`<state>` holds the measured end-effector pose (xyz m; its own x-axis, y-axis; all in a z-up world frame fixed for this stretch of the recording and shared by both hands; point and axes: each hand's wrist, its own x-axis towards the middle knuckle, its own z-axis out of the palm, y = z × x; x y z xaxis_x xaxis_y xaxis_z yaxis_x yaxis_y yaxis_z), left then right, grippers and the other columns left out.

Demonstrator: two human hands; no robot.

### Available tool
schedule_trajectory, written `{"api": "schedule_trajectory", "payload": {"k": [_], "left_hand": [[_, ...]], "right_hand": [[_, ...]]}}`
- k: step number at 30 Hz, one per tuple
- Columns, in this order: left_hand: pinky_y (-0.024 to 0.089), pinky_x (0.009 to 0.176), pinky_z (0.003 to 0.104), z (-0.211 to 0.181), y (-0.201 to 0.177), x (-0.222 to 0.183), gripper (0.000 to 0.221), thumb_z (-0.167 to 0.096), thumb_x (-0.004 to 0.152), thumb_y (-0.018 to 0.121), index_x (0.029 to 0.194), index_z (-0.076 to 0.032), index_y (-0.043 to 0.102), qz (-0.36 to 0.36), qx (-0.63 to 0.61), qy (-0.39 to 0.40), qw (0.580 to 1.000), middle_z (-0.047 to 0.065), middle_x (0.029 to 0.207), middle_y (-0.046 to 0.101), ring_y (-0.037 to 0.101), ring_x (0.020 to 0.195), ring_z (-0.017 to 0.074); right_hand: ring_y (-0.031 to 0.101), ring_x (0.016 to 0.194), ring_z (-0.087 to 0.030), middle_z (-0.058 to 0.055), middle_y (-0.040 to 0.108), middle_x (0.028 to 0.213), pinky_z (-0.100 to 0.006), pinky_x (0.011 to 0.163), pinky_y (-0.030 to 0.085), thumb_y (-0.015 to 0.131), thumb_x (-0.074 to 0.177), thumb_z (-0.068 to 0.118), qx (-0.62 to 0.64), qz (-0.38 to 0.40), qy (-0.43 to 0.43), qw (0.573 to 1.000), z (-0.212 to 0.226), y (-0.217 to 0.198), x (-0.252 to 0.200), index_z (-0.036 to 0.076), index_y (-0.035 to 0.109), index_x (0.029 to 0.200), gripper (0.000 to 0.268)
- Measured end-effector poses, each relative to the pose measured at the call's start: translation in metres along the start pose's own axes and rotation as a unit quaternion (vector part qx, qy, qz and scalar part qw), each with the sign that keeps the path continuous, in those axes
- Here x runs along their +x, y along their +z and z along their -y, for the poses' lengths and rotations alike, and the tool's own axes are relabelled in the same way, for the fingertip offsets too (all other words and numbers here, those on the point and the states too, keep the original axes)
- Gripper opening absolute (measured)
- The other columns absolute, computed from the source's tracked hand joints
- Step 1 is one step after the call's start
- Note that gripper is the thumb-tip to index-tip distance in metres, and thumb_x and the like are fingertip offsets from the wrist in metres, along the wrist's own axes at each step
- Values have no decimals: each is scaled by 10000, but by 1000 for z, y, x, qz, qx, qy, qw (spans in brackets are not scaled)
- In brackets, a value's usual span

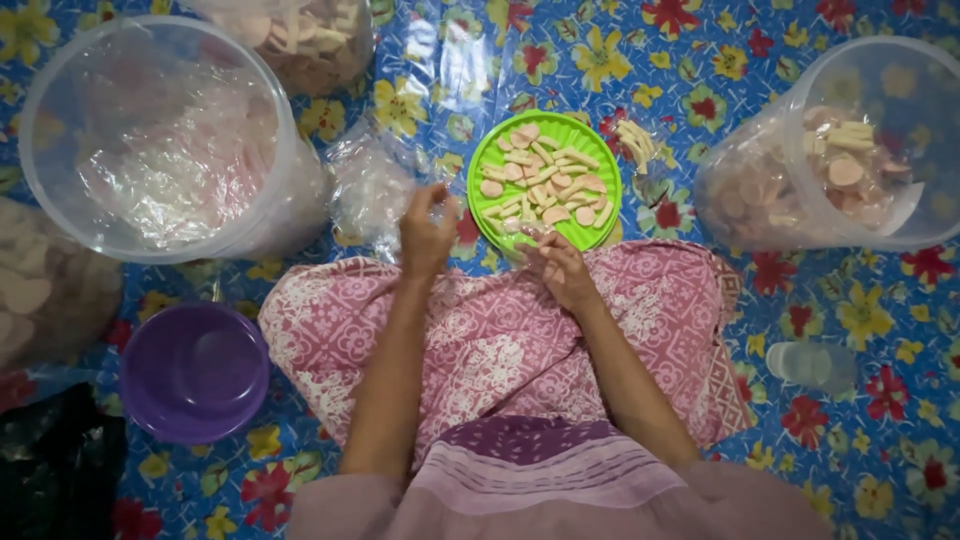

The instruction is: Sorting and arranging thin food slices from a bulk container onto a plate and then into packaging bags.

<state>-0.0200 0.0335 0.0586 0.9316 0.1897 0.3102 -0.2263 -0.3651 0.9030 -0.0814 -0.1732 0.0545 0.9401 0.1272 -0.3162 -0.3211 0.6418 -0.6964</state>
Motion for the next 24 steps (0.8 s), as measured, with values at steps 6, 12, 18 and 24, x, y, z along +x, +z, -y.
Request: {"api": "schedule_trajectory", "payload": {"k": [6,12,18,24], "left_hand": [[492,628,228,33,55,-35,238,-436,733,755,771,-205,708,231,-61,-229,944,-35,646,670,630,617,90],[555,585,258,35,51,-27,129,-105,823,661,947,-119,693,236,-214,-256,913,85,797,682,626,679,111],[513,567,318,26,38,-25,114,-138,808,633,906,-116,687,357,-93,-198,908,105,662,664,638,583,186],[499,599,282,30,42,-24,245,-106,712,629,932,-190,696,349,-19,-201,915,37,686,634,623,608,156]], "right_hand": [[642,819,-215,-130,599,878,-296,708,525,564,803,3,-41,8,-10,999,-24,-37,22,-7,521,914,120],[627,911,-205,-112,619,990,-316,767,524,562,875,148,-34,-36,8,999,1,10,4,28,570,1054,216],[628,732,-146,-91,629,851,-257,631,545,666,846,135,-169,-64,24,983,-38,-49,32,18,628,1018,212],[527,574,-74,-15,538,691,-216,490,492,690,828,120,-230,-140,-22,963,-20,-26,20,56,659,924,119]]}}
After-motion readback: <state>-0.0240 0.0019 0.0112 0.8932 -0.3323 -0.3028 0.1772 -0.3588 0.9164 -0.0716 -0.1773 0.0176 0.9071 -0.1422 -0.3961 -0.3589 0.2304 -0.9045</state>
